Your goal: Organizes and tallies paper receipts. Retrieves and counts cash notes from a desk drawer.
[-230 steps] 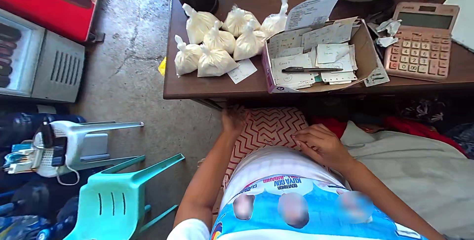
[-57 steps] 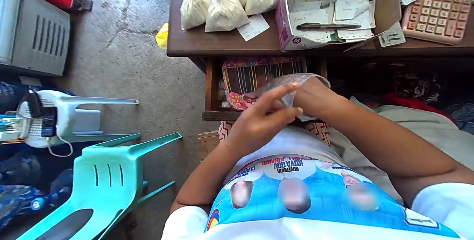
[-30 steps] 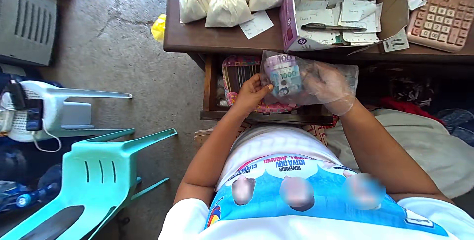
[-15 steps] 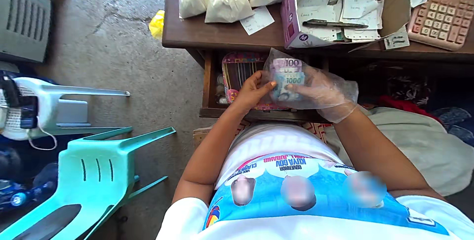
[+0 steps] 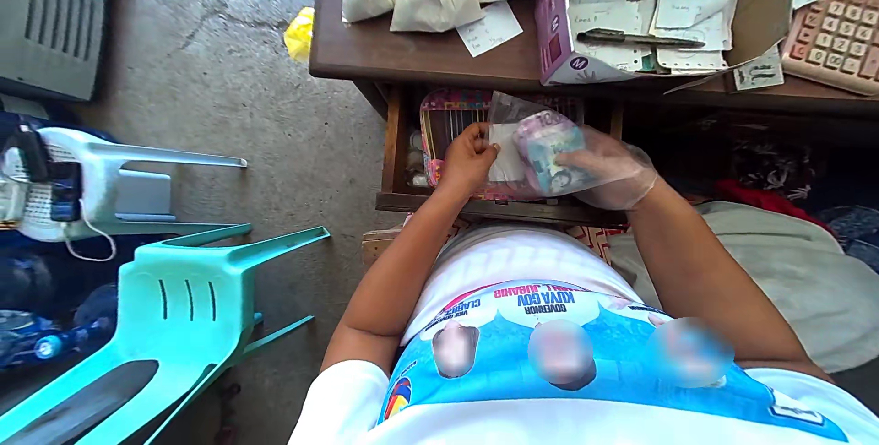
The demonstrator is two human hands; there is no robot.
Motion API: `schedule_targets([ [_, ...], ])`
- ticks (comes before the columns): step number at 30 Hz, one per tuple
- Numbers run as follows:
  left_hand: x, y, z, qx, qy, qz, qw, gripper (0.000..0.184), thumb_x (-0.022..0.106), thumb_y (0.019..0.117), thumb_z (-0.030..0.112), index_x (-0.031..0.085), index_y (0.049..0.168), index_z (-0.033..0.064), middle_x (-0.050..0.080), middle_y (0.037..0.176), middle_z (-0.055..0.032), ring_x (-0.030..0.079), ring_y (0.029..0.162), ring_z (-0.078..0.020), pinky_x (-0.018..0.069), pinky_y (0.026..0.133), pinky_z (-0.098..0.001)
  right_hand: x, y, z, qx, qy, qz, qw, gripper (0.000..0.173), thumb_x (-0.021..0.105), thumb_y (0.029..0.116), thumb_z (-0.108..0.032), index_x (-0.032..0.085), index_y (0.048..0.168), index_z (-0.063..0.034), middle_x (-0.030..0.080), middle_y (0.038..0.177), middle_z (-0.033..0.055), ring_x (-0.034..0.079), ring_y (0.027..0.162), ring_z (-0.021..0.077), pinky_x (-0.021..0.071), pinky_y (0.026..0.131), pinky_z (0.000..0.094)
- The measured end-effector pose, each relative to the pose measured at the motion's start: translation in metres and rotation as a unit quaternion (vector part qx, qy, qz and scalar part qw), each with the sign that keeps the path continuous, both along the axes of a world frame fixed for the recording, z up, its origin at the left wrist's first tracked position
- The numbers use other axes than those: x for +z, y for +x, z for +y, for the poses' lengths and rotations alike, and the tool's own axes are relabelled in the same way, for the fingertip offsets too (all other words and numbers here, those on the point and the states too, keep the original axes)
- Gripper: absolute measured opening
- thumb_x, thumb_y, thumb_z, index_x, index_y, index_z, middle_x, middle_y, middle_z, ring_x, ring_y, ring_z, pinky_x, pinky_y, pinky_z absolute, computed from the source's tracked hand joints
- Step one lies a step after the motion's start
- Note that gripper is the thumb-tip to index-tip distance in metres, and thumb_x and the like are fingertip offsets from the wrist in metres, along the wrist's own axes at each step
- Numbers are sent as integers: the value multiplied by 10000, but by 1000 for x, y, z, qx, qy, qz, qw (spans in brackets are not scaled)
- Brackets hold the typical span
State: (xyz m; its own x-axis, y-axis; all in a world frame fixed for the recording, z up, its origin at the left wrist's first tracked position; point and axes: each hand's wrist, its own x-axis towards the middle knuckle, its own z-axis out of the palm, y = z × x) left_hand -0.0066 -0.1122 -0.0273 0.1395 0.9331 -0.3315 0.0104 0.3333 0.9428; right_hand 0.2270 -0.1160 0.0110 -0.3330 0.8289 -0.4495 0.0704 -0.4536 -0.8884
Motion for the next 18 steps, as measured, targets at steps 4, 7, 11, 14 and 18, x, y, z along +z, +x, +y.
schedule_targets([
  [4, 5, -8, 9, -27, -5, 179, 983, 371, 590, 994, 53, 541, 1355, -12, 734, 979, -162, 713, 840, -239, 574, 812, -444, 15, 42, -14, -25, 49, -160, 986, 455, 616, 957, -112, 516, 1394, -33, 670, 1164, 74, 681, 984, 102, 593, 872, 317],
  [7, 20, -10, 16, -38, 6, 304, 952, 464, 603, 980, 54, 480, 1424, 2, 708, 1053, -232, 705, 931, -359, 552, 859, -536, 32, 72, -33, -142, 104, -228, 958, 394, 613, 952, -59, 518, 1334, -36, 651, 1120, 46, 675, 941, 78, 589, 853, 316],
  [11, 40, 10, 3, 11, 171, 489, 855, 576, 664, 917, 89, 496, 1460, -5, 561, 1405, -251, 621, 1172, -440, 548, 858, -579, 55, 78, -44, -221, 270, -13, 937, 434, 625, 914, -82, 521, 1321, -190, 676, 1216, -77, 670, 1118, 96, 563, 1001, 322],
  [14, 37, 24, -6, -58, 389, 449, 802, 279, 615, 904, 49, 709, 1163, 14, 654, 1258, -250, 609, 1178, -444, 505, 903, -574, 61, 38, -40, -166, 295, 103, 935, 482, 766, 886, -247, 570, 1325, -229, 695, 1210, -106, 673, 1095, 77, 579, 962, 298],
  [18, 18, 20, 2, -360, 305, 402, 785, 385, 657, 973, 201, 676, 1353, 145, 503, 1537, -156, 349, 1494, -398, 193, 1223, -634, 25, -11, -22, -121, 204, 100, 966, 466, 696, 896, -135, 509, 1322, -113, 713, 1121, -66, 703, 1011, 76, 610, 902, 308],
])
